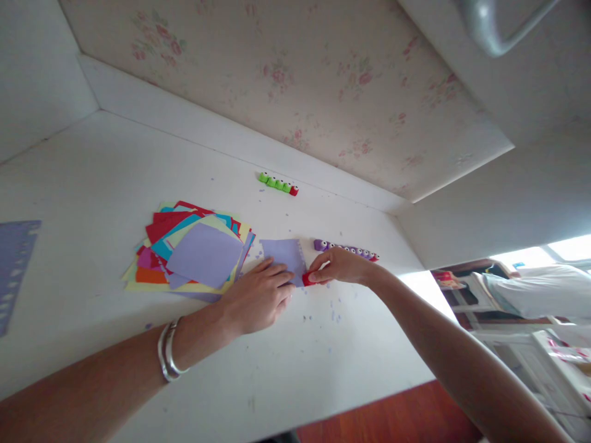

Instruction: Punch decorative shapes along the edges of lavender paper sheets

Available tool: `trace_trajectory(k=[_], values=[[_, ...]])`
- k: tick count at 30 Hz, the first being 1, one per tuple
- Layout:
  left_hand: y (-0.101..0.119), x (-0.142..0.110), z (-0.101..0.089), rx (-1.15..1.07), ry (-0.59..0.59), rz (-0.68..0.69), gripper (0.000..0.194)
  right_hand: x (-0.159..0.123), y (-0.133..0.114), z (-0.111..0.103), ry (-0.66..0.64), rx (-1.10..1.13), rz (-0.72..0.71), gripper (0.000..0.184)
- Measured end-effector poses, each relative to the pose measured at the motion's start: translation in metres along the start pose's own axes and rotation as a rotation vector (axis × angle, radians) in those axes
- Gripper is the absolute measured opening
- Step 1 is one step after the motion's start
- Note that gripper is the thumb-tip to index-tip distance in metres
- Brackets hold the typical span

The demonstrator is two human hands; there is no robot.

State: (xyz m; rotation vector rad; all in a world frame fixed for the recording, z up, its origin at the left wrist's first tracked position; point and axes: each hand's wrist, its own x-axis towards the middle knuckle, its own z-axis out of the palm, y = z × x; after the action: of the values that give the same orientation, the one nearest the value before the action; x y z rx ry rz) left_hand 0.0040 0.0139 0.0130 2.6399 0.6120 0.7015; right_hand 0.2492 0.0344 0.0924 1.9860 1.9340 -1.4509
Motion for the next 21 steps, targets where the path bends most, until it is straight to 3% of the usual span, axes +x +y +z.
trace_trajectory(k=[13,17,21], values=[[-0.001,-0.002,0.002,0.031,0.010,0.025,0.019,-0.021,0.004,0.009,0.096,-0.059,-0.038,0.020],[-0.001,-0.002,0.003,0.037,0.024,0.021,0.018,-0.022,0.003,0.020,0.165,-0.116,-0.127,0.041],[-0.001,-0.003,0.004,0.046,0.037,0.024,0.018,-0.026,0.002,0.029,0.242,-0.309,-0.251,0.018]])
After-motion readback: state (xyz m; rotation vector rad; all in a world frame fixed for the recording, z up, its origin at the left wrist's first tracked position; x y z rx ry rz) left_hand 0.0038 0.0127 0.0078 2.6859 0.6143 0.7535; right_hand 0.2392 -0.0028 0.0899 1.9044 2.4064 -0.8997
